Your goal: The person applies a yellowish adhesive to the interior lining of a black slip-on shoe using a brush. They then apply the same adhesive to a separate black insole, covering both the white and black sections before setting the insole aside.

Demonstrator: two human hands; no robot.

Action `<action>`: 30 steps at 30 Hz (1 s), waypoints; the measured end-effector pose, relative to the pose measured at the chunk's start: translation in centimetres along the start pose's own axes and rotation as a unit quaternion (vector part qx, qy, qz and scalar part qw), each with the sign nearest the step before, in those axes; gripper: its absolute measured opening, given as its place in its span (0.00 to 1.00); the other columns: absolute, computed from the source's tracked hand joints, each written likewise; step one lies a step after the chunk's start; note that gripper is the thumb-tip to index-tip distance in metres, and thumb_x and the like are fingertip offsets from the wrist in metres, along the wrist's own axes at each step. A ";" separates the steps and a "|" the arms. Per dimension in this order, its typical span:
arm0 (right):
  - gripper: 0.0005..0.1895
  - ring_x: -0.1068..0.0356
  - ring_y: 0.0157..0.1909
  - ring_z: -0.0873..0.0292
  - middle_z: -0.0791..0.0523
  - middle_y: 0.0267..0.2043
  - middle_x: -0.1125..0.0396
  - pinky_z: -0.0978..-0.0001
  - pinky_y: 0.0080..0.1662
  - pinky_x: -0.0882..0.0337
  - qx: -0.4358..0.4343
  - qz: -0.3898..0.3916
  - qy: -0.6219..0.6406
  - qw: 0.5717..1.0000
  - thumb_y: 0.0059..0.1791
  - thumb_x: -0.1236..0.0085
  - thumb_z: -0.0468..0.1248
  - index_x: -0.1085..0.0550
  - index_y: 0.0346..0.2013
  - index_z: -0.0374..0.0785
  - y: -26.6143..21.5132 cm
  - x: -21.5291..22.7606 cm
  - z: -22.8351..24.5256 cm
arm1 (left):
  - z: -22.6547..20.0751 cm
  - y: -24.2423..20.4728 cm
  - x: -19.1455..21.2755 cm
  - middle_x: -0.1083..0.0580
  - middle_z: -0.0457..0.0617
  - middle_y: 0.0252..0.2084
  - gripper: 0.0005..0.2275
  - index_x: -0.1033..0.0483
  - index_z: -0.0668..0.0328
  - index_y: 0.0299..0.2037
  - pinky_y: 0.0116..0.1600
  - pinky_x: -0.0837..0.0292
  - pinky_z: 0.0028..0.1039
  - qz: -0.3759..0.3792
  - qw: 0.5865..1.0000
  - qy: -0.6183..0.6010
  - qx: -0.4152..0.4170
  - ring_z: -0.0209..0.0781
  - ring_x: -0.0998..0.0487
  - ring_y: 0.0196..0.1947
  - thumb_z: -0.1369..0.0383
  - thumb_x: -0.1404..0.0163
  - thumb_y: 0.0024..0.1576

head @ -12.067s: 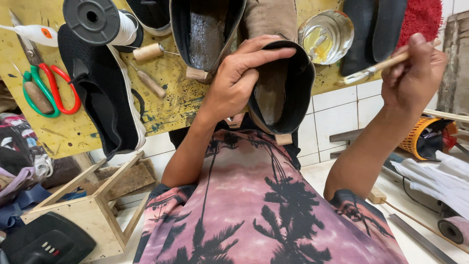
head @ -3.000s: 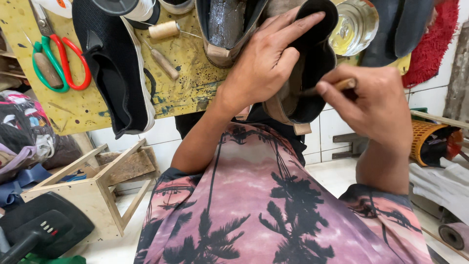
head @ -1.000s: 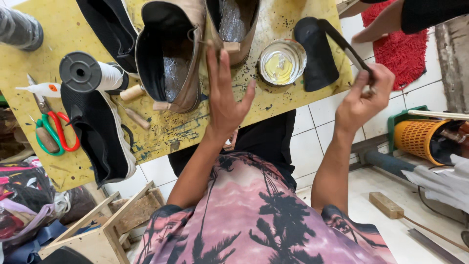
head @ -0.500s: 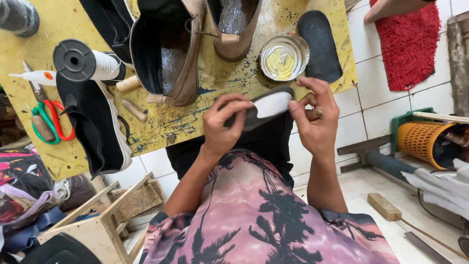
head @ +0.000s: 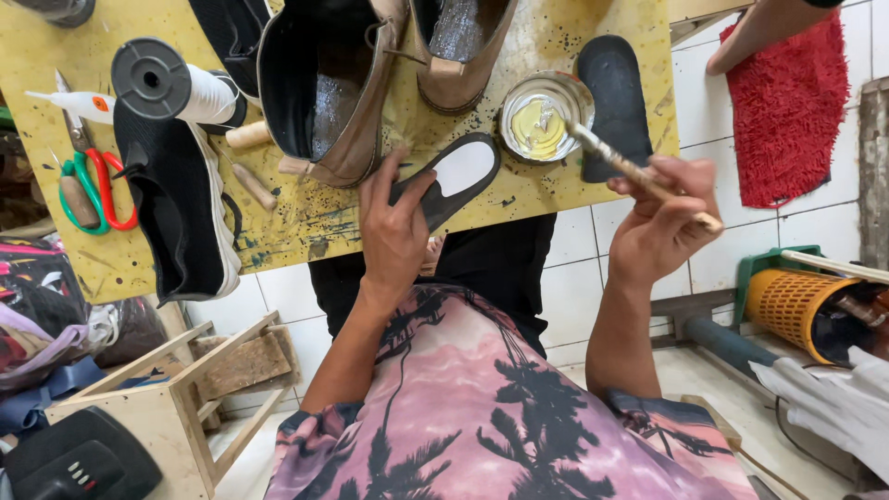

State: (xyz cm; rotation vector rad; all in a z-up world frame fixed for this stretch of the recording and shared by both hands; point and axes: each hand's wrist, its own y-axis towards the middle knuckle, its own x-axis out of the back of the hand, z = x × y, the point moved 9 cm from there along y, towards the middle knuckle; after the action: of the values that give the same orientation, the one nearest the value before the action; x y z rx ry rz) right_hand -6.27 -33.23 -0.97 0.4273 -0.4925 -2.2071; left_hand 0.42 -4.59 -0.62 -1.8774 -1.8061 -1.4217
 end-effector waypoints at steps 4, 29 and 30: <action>0.28 0.29 0.25 0.50 0.49 0.21 0.42 0.63 0.30 0.24 -0.051 0.018 -0.034 0.998 0.57 0.58 0.47 0.27 0.32 0.21 1.2 -1.4 0.1 | 0.6 -0.9 -1.4 0.29 0.50 0.52 0.13 0.20 0.52 0.41 0.49 0.33 0.39 -0.014 0.999 0.047 -0.007 0.50 0.30 0.51 0.80 0.57 0.60; 0.12 0.39 0.18 0.63 0.54 0.16 0.39 0.76 0.23 0.42 -0.197 0.168 -0.114 0.959 0.53 0.47 0.38 0.22 0.35 0.31 3.4 -3.3 -2.4 | 0.7 -1.3 -0.7 0.32 0.53 0.57 0.13 0.27 0.53 0.54 0.56 0.35 0.41 0.126 0.991 -0.018 -0.049 0.52 0.31 0.56 0.63 0.51 0.60; 0.15 0.38 0.17 0.64 0.56 0.17 0.38 0.81 0.21 0.41 -0.277 0.078 -0.054 0.956 0.54 0.46 0.43 0.23 0.36 0.32 3.0 -1.8 -3.4 | 0.3 -0.8 0.2 0.31 0.57 0.56 0.13 0.27 0.60 0.52 0.54 0.33 0.41 0.124 0.990 -0.050 -0.052 0.54 0.29 0.56 0.67 0.48 0.59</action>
State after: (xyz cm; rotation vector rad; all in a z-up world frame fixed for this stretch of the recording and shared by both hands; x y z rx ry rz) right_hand -1.68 -34.25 -2.23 -0.0324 0.0494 -2.1056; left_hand -0.17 -4.07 -1.01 -2.1728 -1.4982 -1.3778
